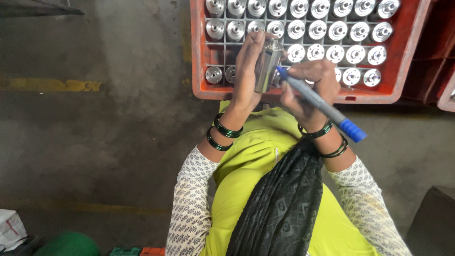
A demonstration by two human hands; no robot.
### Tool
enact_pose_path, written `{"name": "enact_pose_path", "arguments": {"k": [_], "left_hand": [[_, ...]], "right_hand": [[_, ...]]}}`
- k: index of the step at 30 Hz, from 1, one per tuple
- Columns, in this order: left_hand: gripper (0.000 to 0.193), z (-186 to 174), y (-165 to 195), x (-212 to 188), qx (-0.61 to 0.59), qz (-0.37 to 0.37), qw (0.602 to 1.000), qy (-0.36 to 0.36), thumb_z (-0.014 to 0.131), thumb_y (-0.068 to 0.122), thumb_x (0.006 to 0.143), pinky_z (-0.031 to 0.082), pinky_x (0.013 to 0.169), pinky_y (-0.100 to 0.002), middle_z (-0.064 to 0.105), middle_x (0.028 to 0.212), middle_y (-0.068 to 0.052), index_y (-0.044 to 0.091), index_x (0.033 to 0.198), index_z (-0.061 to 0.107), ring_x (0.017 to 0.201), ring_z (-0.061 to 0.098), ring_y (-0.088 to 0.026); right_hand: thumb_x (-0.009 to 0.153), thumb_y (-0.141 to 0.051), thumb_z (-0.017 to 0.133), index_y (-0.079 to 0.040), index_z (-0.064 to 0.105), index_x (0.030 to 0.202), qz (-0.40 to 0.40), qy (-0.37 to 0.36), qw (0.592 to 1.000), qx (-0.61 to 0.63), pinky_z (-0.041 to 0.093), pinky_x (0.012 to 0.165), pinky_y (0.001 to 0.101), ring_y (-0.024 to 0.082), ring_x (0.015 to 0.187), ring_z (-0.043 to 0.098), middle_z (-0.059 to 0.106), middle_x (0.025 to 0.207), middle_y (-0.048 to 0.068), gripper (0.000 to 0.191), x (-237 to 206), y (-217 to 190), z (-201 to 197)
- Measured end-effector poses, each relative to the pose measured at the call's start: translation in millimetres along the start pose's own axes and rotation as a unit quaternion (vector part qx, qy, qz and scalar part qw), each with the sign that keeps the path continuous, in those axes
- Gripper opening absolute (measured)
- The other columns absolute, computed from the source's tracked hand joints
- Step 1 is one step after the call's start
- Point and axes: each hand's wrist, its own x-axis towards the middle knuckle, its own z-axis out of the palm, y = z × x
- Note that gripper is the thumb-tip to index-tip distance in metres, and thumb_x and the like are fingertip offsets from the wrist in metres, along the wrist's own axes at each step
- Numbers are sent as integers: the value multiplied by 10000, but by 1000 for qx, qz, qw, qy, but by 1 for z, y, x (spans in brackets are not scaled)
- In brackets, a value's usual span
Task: The person picks up cylindrical machined metal parts one at a time from a tray, marks each part with a blue marker, and places the marked part into an adjacent tray. They repeat this marking and sorting cycle continuously across the work table.
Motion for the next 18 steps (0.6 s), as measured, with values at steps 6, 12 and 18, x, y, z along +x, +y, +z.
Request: {"name": "enact_pose_path", "arguments": {"k": [6, 12, 18], "left_hand": [[337, 3, 8, -3, -66, -14, 998, 3, 618, 339, 1048, 579, 876, -343, 685, 977, -130, 35, 1178, 554, 928, 700, -197], [370, -22, 83, -27, 557, 372, 742, -25, 841, 129, 922, 478, 1171, -411, 706, 1202, -61, 81, 1206, 609, 1184, 664, -195], [378, -57, 116, -42, 748, 314, 574, -110, 841, 71, 833, 353, 1216, -528, 690, 1192, -48, 134, 1182, 710, 1121, 671, -240]], "right_hand": [[874, -69, 773, -29, 599, 1068, 12, 1, 1000, 24, 475, 752, 346, 226, 809, 589, 687, 963, 95, 263, -14, -3, 6], [1021, -128, 787, -43, 622, 1209, 51, 3, 998, 28, 500, 822, 315, 200, 920, 630, 671, 1062, 105, 264, 11, 12, -15], [998, -309, 798, -126, 684, 1106, -17, -154, 982, -111, 451, 857, 391, 251, 958, 592, 740, 1007, 52, 241, 60, 22, -4]]}}
